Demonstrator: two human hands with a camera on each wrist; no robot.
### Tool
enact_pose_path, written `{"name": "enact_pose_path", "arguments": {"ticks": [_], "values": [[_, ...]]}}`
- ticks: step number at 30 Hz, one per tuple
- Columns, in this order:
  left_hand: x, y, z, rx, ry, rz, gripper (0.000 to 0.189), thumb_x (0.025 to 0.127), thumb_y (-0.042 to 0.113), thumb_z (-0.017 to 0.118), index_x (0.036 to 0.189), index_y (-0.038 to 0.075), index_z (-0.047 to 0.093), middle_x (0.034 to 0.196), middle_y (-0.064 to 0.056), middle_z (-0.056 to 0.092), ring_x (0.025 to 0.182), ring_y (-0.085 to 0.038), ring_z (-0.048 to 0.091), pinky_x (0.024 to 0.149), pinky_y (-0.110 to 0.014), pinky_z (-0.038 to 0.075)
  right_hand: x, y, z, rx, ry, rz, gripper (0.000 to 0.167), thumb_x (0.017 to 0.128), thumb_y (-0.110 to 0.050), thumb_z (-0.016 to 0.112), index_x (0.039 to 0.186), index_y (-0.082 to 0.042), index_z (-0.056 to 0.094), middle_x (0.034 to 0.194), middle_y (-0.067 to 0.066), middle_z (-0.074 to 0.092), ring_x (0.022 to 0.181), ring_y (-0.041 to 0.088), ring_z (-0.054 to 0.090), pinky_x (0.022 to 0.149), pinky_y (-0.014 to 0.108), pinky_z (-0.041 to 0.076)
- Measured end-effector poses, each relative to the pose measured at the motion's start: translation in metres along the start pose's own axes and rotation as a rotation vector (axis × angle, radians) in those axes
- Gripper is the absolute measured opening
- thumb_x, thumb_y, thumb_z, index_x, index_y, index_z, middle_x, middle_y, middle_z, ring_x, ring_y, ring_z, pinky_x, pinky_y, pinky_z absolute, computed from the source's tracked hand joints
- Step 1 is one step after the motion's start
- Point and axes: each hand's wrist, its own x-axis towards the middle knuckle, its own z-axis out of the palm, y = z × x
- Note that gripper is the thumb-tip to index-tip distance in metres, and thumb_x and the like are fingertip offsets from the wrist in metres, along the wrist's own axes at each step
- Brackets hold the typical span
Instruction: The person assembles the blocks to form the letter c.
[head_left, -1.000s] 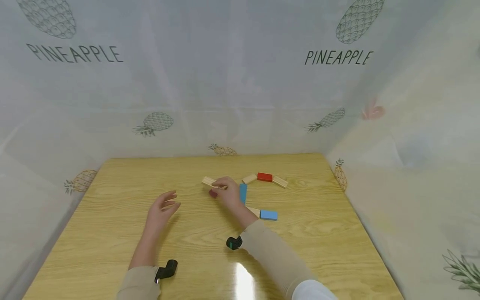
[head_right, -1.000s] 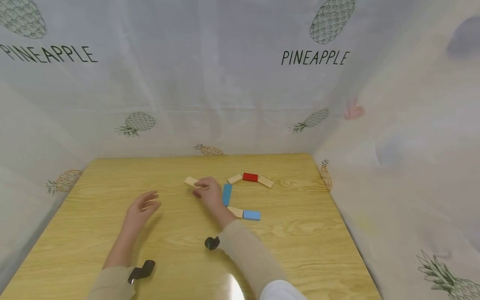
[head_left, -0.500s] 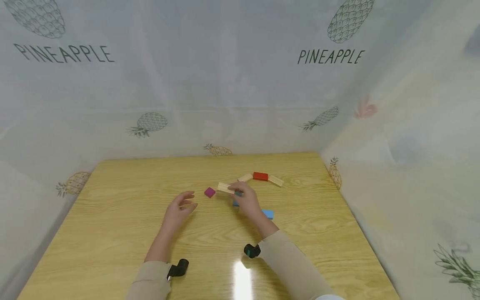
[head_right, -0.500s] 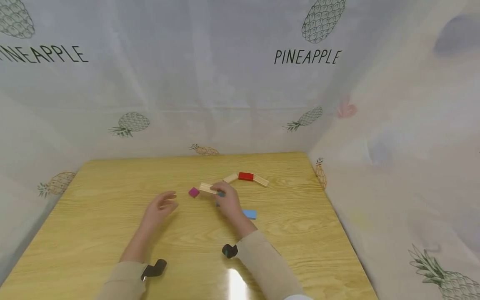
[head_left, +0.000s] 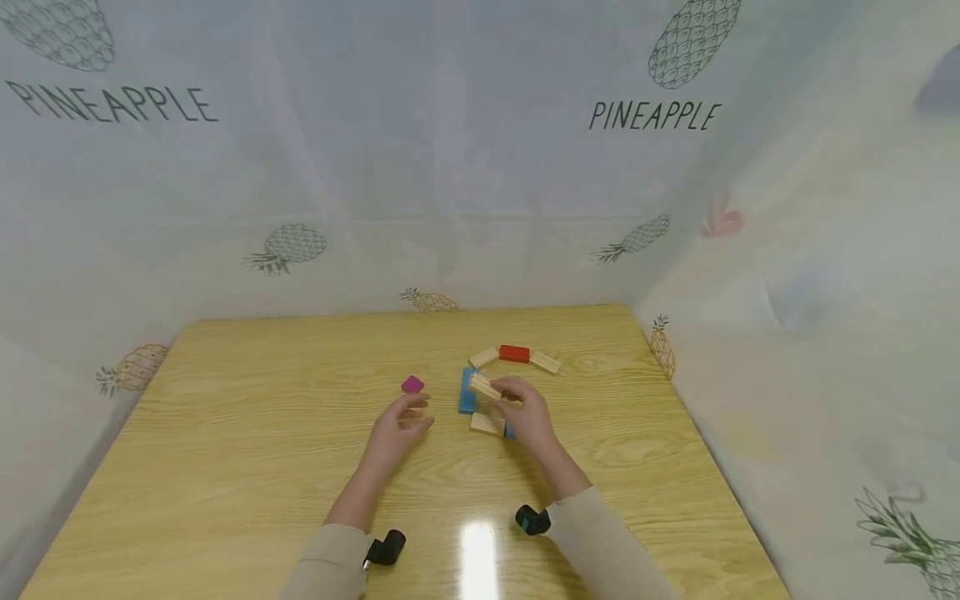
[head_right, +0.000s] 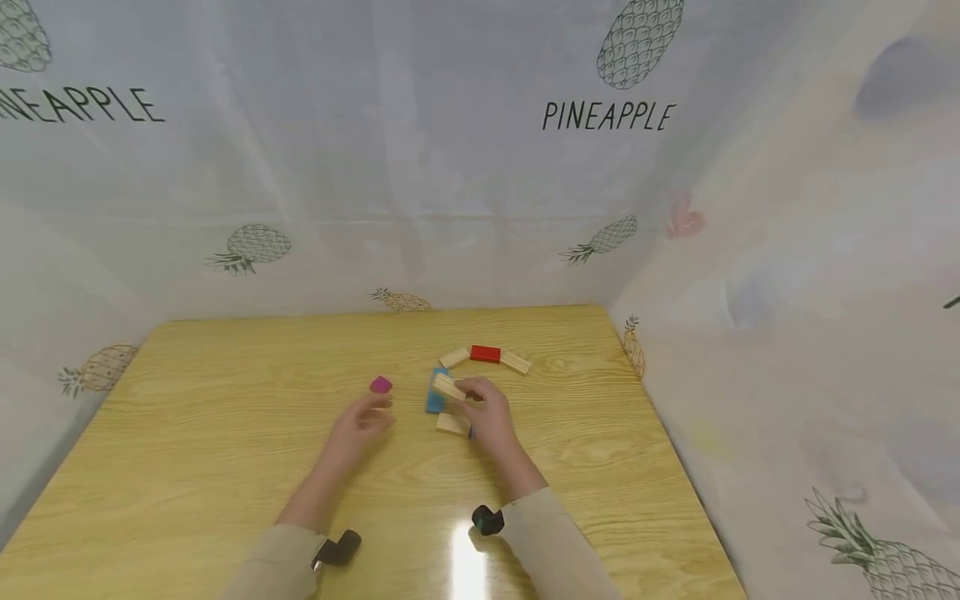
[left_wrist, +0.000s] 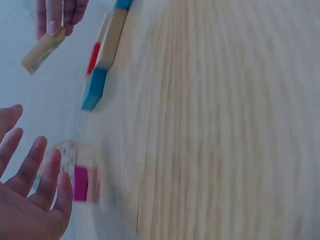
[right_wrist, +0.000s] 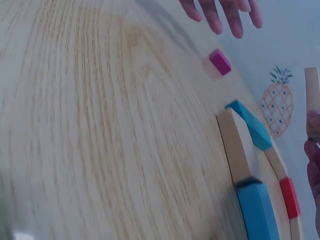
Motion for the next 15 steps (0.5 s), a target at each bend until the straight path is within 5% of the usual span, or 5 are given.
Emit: {"name": "enact_pose_path", "arguments": {"ticks": [15], "values": [[0.001,0.008,0.046,-0.032,-0.065,0.051,0.036,0.088,0.011,0.073,0.122,0.003,0.064,0.114,-0.009,0.065,0.104,-0.031,0.059,0.088,-0.043,0.052,-0.020,0.021,-0.038,0.017,0.137,0.093,0.029,0.087,0.001,0.071,0.116,-0.002,0.070,0.112,0.011,0.066,0.096,0.025,0.059,0.088,0.039,0.052]]}}
